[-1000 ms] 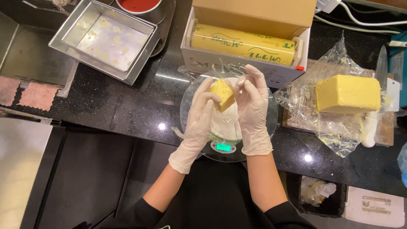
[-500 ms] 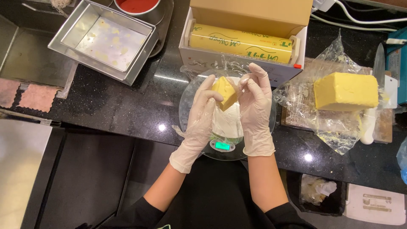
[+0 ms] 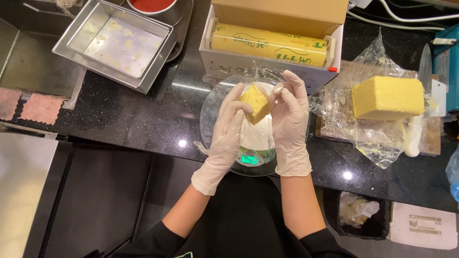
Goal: The person puts on gloves, prepares a digital scale, and cuts a large block of butter into smaller portions, weighing each piece individually.
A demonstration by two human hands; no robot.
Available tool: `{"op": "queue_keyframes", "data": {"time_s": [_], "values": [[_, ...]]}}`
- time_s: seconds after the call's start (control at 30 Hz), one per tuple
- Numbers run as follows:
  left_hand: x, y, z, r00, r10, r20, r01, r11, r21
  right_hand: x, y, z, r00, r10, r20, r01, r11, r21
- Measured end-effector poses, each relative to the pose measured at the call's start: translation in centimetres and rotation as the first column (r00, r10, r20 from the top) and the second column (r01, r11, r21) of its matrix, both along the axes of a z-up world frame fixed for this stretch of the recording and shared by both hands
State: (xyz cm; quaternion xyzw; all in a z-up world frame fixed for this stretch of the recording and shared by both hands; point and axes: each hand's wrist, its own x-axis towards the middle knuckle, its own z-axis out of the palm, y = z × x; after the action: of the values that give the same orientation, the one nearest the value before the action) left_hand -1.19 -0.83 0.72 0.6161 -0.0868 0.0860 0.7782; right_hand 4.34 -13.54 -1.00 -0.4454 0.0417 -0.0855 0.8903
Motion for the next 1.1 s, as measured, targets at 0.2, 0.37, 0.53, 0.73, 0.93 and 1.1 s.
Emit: {"op": "queue_keyframes", "data": {"time_s": [0.2, 0.37, 0.53, 0.73, 0.93, 1.1], "values": [[-0.3, -0.4, 0.1, 1.0, 0.013, 0.012, -0.013, 1.0, 0.009, -0.5, -0.2, 0.2, 1.0, -0.004, -0.007, 0.004, 1.0, 0.009], [-0.5, -0.7, 0.2, 0.999, 0.024, 0.041, -0.025, 0.999, 0.041, -1.0, -0.5, 0.4, 1.0, -0.008, -0.018, 0.008, 1.0, 0.007], [-0.7, -0.9, 1.2, 1.0, 0.019, 0.003, -0.019, 0.997, 0.069, -0.8, -1.2, -0.1, 1.0, -0.012, -0.007, 0.012, 1.0, 0.012], [-0.4, -1.8, -1.4, 0.998, 0.061, 0.003, -0.061, 0.998, 0.018, 1.3, -1.9, -2.0, 0.998, 0.068, -0.001, -0.068, 0.998, 0.001], [-0.7, -1.9, -3.9, 0.987, 0.15, 0.055, -0.152, 0.988, 0.033, 3.0, -1.7, -4.2, 0.986, 0.166, -0.02, -0.166, 0.986, 0.026], [-1.3, -2.1, -5.3, 0.984, 0.165, 0.064, -0.167, 0.986, 0.028, 4.1, -2.2, -6.3, 0.977, 0.203, -0.056, -0.201, 0.979, 0.045]]}}
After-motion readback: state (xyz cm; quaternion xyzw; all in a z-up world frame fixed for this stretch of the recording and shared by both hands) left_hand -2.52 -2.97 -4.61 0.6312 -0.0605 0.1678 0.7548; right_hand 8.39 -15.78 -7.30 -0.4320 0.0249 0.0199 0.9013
